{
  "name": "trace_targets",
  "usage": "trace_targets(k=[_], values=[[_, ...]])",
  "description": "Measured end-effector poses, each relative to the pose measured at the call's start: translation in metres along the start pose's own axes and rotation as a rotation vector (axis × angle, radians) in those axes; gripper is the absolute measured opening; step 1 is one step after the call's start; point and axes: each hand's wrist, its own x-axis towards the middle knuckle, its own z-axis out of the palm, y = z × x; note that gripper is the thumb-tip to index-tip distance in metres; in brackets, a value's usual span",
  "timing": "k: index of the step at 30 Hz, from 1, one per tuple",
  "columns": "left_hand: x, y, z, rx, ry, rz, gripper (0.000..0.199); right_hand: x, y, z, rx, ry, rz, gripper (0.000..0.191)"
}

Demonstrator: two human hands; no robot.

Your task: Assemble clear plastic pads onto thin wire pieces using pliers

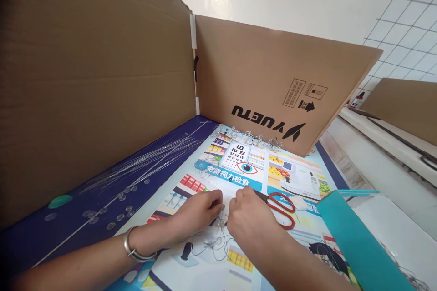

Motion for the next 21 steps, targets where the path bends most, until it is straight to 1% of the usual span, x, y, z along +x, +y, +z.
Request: trace_targets(k=[5, 9, 13, 16, 21], values=[[-0.001, 0.000, -0.001, -0.027, -0.010, 0.007, 0.013, -0.005, 0.012, 0.002, 0.015, -0.001, 0.053, 0.012], [0.001, -0.005, 0.000, -0.070, -0.031, 0.042, 0.014, -0.009, 0.019, 0.006, 0.059, 0.014, 0.098, 0.016], [0.005, -0.010, 0.000, -0.085, -0.028, 0.125, 0.012, -0.011, 0.022, 0.009, 0.118, 0.037, 0.140, 0.018], [0.008, -0.011, -0.001, -0.116, -0.034, 0.184, 0.009, -0.011, 0.023, 0.010, 0.120, 0.038, 0.155, 0.019], [0.008, -0.010, -0.005, -0.184, -0.045, 0.287, 0.017, -0.011, 0.026, 0.011, 0.116, 0.048, 0.147, 0.017]])
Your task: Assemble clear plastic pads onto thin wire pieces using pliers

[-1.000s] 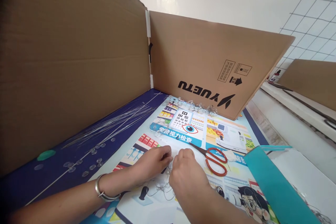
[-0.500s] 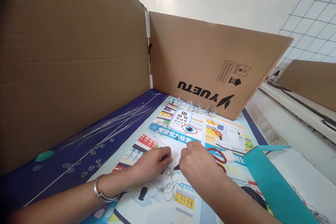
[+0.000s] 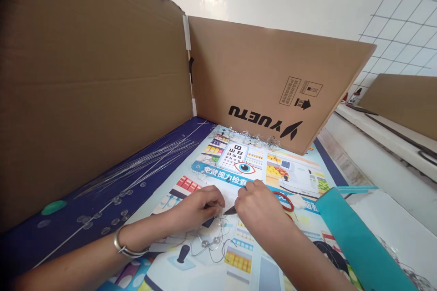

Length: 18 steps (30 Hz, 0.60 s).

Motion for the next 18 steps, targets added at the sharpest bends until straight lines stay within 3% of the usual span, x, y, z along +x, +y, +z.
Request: trace_targets(k=[6, 18], values=[[-0.0002, 0.0020, -0.0004, -0.025, -0.051, 0.065, 0.015, -0.0016, 0.0019, 0.0027, 0.038, 0.005, 0.001, 0.017], [0.0039, -0.0033, -0.0009, 0.032, -0.012, -0.015, 0.010, 0.0007, 0.0030, 0.0082, 0.047, 0.115, 0.009, 0.015]])
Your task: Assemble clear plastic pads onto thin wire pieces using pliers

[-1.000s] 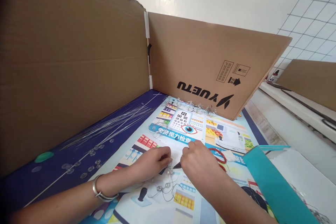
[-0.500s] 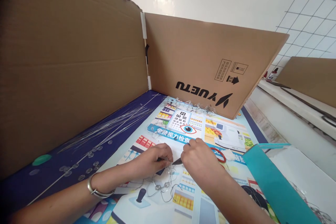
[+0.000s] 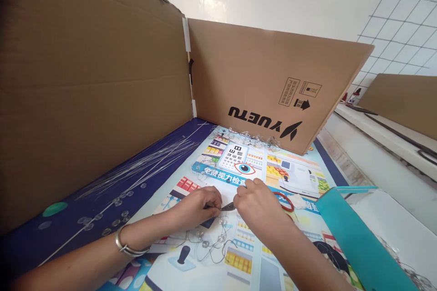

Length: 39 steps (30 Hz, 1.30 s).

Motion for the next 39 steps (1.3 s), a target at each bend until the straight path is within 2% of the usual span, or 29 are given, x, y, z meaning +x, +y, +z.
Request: trace_targets(k=[5, 9, 14, 22, 30, 39], values=[[0.002, -0.004, 0.003, 0.020, 0.024, -0.040, 0.010, 0.003, 0.006, 0.009, -0.015, 0.084, 0.040, 0.014], [0.005, -0.006, 0.005, -0.011, 0.048, -0.058, 0.012, -0.001, 0.009, 0.016, -0.008, 0.176, 0.154, 0.014], [0.008, -0.005, 0.001, -0.059, 0.056, -0.086, 0.012, -0.015, 0.000, 0.032, 0.107, 0.225, 0.248, 0.014], [0.010, -0.005, 0.002, -0.102, 0.025, -0.063, 0.010, -0.018, -0.012, 0.058, 0.071, 0.224, 0.183, 0.015], [0.010, -0.008, 0.006, -0.145, -0.002, -0.004, 0.011, -0.020, -0.017, 0.063, 0.039, 0.331, 0.190, 0.015], [0.009, -0.004, 0.005, -0.197, 0.010, 0.051, 0.012, -0.020, -0.021, 0.066, 0.036, 0.336, 0.213, 0.015]])
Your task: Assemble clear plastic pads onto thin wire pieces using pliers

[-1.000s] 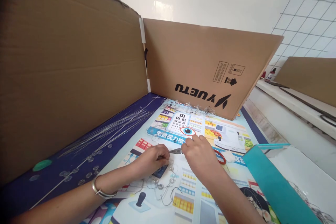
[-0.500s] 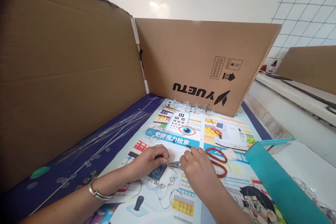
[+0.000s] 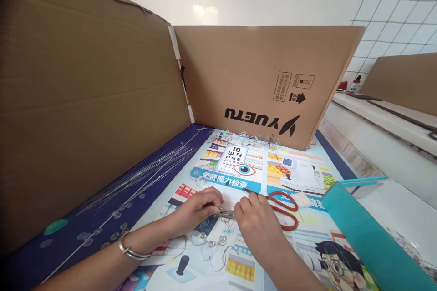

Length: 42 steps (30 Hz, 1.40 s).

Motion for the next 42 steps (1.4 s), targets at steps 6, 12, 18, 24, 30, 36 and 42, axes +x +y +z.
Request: trace_targets(k=[6, 12, 18, 24, 30, 36, 42], values=[[0.000, 0.000, -0.002, -0.032, 0.002, 0.035, 0.013, -0.002, -0.004, -0.002, -0.015, -0.022, 0.045, 0.016], [0.000, -0.002, -0.003, -0.055, -0.012, 0.061, 0.014, -0.003, -0.011, -0.005, -0.012, -0.046, 0.109, 0.015], [0.000, -0.004, -0.003, -0.059, -0.011, 0.060, 0.013, -0.004, -0.020, -0.006, 0.033, -0.086, 0.226, 0.016], [0.000, -0.003, -0.004, -0.051, -0.014, 0.055, 0.014, -0.005, -0.025, -0.006, 0.044, -0.091, 0.269, 0.017], [0.000, -0.007, -0.002, -0.050, -0.018, 0.068, 0.014, -0.006, -0.026, -0.005, 0.039, -0.086, 0.280, 0.018], [0.000, -0.007, -0.001, -0.033, -0.013, 0.050, 0.012, -0.007, -0.028, 0.000, 0.042, -0.087, 0.271, 0.018], [-0.001, -0.005, -0.002, -0.017, -0.004, 0.056, 0.011, -0.008, -0.030, 0.003, 0.039, -0.091, 0.274, 0.018]])
